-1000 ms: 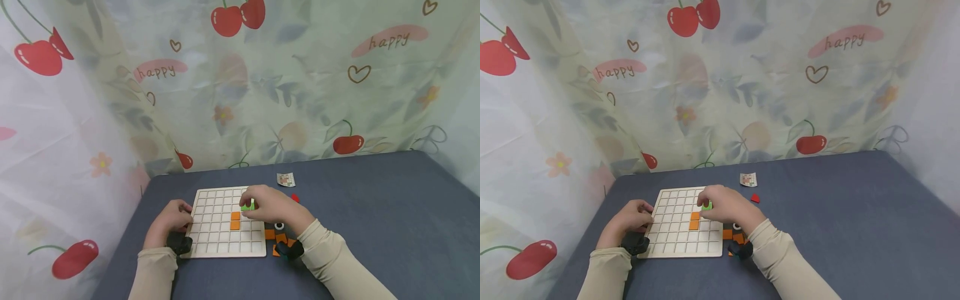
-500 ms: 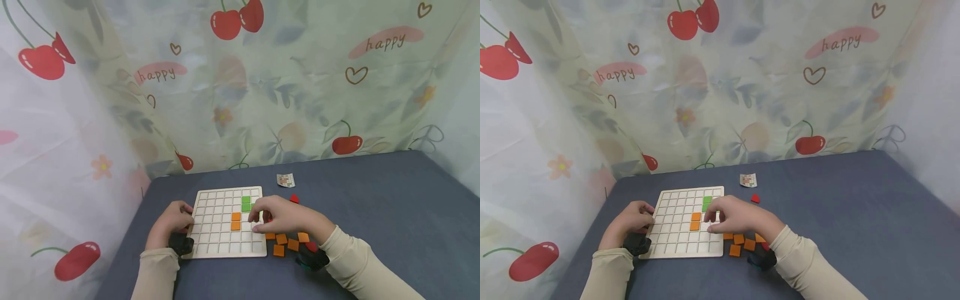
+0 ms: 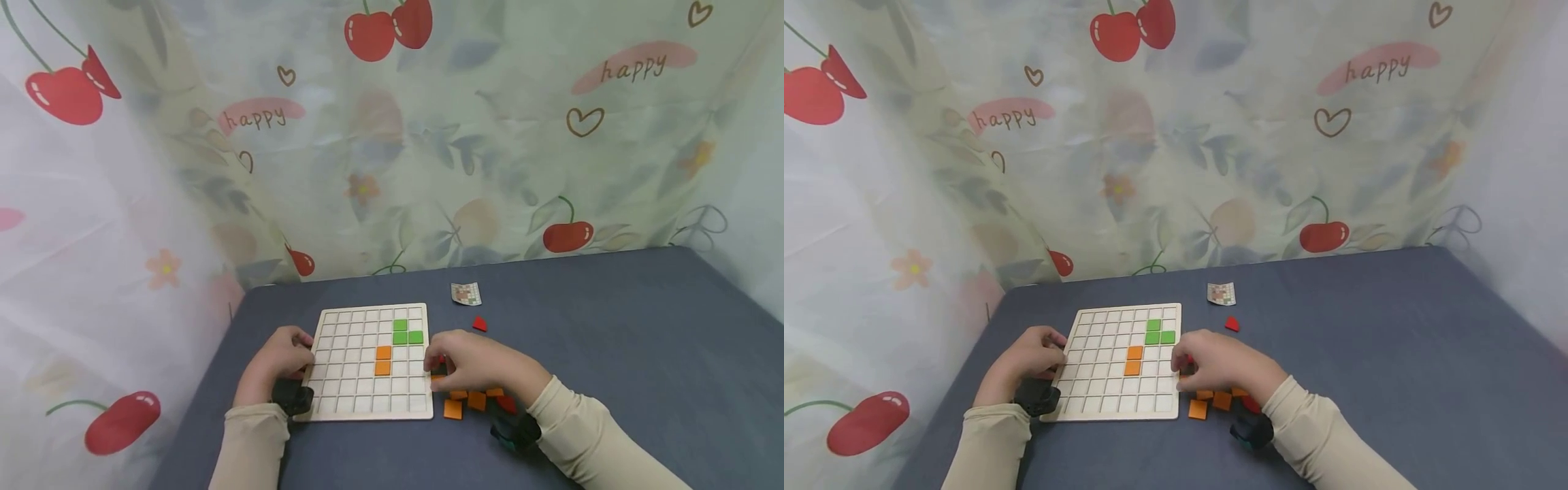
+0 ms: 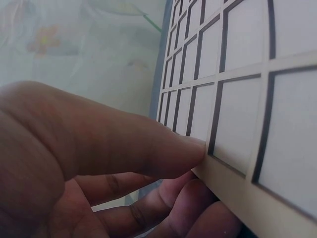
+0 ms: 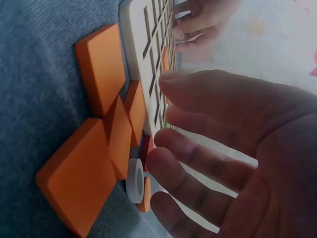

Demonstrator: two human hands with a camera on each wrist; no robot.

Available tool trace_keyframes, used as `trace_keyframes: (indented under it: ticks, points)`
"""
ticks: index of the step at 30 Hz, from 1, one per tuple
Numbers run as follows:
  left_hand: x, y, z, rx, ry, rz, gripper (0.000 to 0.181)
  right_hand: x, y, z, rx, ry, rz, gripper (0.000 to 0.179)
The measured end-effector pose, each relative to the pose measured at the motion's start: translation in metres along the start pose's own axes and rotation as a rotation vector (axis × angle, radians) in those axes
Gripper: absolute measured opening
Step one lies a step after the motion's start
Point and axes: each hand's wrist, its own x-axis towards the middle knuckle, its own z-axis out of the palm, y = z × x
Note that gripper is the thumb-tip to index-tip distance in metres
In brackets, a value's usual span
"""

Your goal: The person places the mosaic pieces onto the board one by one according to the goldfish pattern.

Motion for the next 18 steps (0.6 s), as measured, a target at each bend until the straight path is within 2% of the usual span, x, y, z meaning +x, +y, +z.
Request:
trace_keyframes:
  ticks: [8, 18]
  points:
    - [0.003, 0.000, 0.002, 0.004, 0.005, -0.007, 0.033, 0.000, 0.006, 0.001, 0.021, 0.006, 0.032, 0.014]
    - [0.003, 0.000, 0.002, 0.013, 0.016, -0.010, 0.033, 0.002, 0.011, 0.004, -0.016, -0.001, 0.039, 0.015]
